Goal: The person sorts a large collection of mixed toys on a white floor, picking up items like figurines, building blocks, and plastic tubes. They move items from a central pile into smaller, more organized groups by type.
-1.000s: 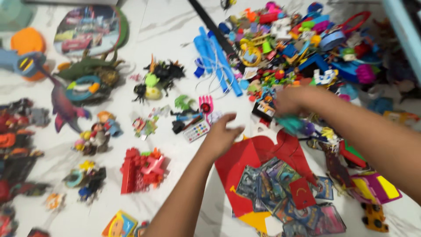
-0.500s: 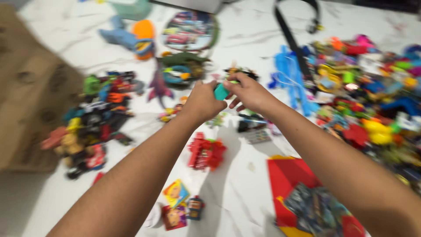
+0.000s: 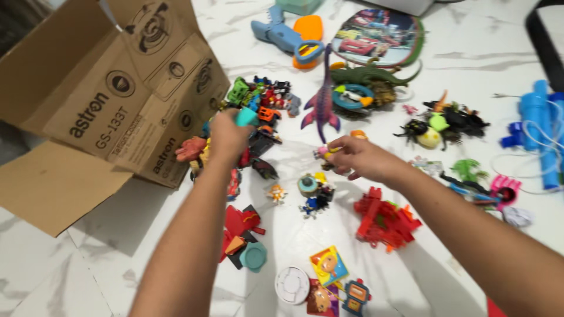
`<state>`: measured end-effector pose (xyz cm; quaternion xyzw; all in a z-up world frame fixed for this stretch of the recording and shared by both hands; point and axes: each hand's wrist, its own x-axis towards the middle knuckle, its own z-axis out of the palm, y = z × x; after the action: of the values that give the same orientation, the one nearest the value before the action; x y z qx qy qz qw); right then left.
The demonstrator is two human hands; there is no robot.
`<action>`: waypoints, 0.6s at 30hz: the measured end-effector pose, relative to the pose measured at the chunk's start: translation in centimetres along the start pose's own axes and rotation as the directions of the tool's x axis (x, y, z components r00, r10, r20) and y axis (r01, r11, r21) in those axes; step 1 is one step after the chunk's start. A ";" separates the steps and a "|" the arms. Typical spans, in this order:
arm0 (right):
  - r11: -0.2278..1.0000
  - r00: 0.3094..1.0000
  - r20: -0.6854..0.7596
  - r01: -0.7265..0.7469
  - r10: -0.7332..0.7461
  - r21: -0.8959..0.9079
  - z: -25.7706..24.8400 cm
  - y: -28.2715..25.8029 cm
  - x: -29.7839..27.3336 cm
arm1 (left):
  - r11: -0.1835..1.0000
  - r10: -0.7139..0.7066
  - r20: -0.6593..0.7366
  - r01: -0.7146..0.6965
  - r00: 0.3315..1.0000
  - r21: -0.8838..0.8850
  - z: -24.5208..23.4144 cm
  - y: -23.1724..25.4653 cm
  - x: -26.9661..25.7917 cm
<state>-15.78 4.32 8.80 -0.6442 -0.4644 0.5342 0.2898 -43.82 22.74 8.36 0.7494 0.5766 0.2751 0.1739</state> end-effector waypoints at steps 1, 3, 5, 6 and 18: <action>1.000 0.999 0.032 0.000 0.001 -0.010 1.1 -0.4 1.0 | 1.000 0.008 -0.064 -0.007 0.998 0.016 -0.9 -1.4 0.5; 0.999 0.998 0.069 0.005 -0.003 -0.042 3.0 -1.4 2.5 | 0.998 0.031 -0.194 -0.021 0.981 0.054 -2.5 -4.3 1.6; 0.996 0.997 0.074 0.014 -0.008 -0.084 4.1 -2.4 3.4 | 0.998 -0.065 -0.133 0.068 0.989 0.015 -2.8 -6.8 1.6; 0.995 0.997 0.077 0.017 -0.009 -0.099 4.5 -3.0 3.8 | 0.994 -0.111 -0.098 0.111 0.989 -0.005 -2.7 -7.8 1.4; 0.972 0.993 -0.026 0.103 -0.111 -0.213 4.9 -3.2 6.8 | 0.869 -0.090 0.221 -0.032 0.971 0.494 0.5 -3.4 -1.8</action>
<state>-21.39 11.19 7.44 -0.6552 -0.5471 0.4531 0.2570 -46.49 21.97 5.64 0.7873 0.6142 0.0245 0.0482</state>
